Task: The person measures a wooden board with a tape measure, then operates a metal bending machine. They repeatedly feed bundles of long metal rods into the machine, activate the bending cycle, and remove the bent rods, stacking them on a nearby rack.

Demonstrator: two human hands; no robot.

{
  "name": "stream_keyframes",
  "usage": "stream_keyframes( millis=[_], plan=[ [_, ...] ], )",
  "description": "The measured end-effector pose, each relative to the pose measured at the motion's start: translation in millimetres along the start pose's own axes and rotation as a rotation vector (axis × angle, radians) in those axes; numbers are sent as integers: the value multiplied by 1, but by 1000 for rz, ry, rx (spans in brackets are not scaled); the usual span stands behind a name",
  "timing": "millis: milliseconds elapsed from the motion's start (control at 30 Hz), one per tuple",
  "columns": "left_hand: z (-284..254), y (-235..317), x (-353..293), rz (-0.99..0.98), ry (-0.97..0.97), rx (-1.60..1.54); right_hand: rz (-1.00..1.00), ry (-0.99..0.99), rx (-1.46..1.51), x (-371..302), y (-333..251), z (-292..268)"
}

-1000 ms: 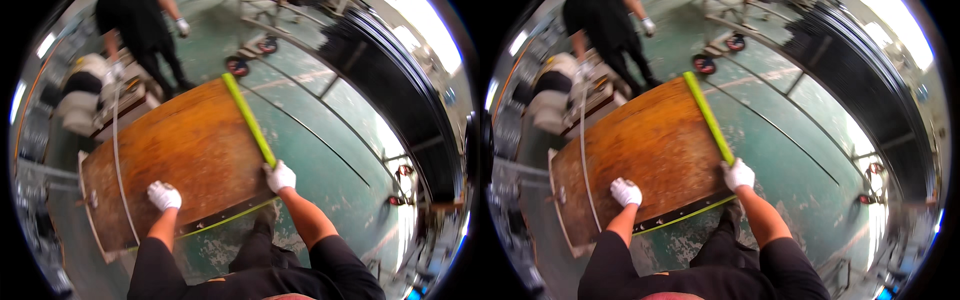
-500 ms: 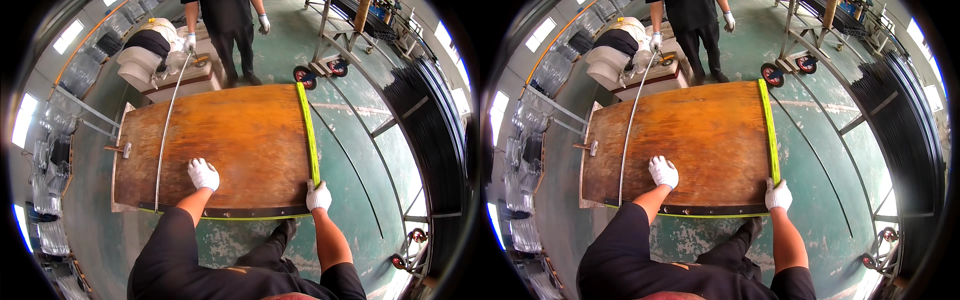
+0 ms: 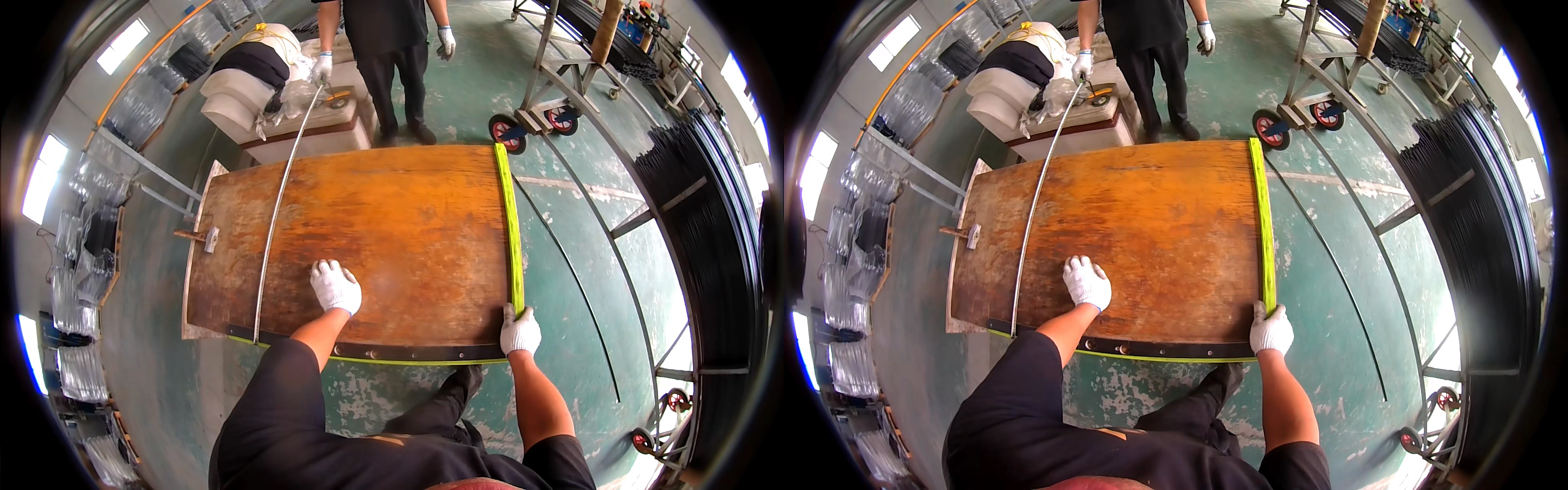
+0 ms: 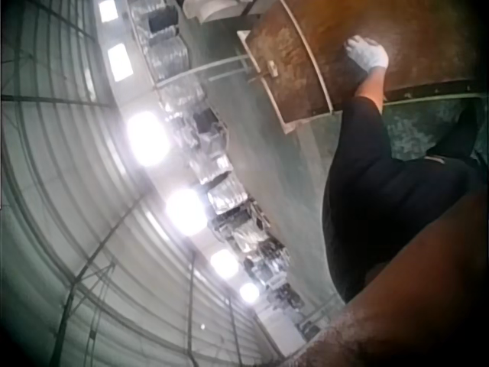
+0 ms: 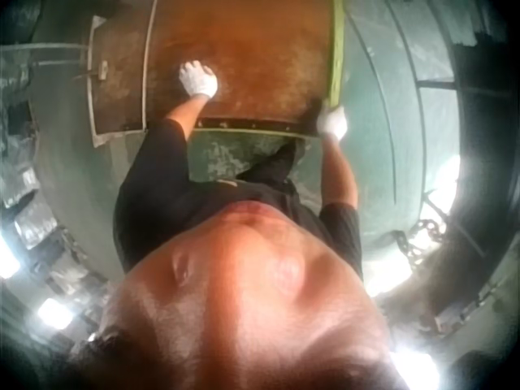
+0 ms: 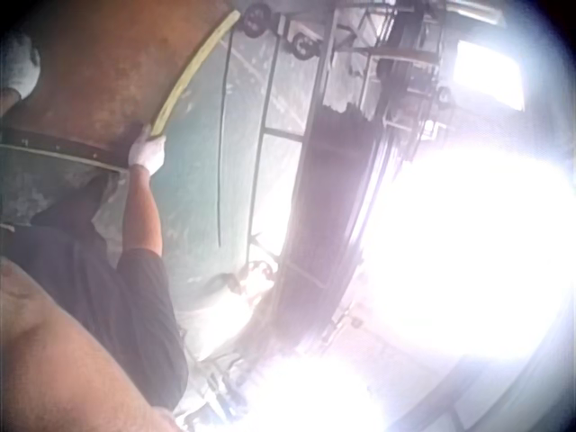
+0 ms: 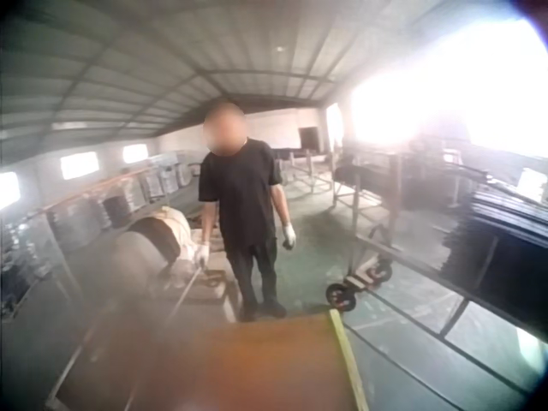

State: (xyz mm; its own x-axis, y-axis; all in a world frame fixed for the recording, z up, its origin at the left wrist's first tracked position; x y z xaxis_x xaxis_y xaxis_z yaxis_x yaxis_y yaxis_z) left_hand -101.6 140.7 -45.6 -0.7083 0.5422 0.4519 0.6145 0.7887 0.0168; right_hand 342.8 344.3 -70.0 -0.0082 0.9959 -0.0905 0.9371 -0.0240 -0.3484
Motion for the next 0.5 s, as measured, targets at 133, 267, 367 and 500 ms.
stream_keyframes(
  millis=[133, 267, 367, 500],
  plan=[
    [2, 0, 0, -2, -31, 14, -2, 9, -4, 1, 1, 0],
    [4, -2, -1, -2, -23, 20, -4, 6, 4, 1, 0, 0],
    [2, -1, 0, -2, -17, 17, -2, 8, 0, 1, 1, 1],
    [1, 0, 0, -4, -1, 6, -7, 20, 2, 0, 1, 0]
  ],
)
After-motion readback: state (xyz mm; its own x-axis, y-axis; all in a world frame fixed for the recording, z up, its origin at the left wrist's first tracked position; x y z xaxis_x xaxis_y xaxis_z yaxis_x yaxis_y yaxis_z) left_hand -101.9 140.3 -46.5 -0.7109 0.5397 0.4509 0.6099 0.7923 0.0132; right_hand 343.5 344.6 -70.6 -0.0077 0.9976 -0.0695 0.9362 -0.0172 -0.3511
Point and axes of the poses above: each hand's wrist, its own x-axis towards the middle knuckle, its own z-axis out of the palm, y = z × x, the point moved 8 cm from there along x, towards the middle knuckle, and after that the axes turned 10 degrees about y, right-handed, at the moved point
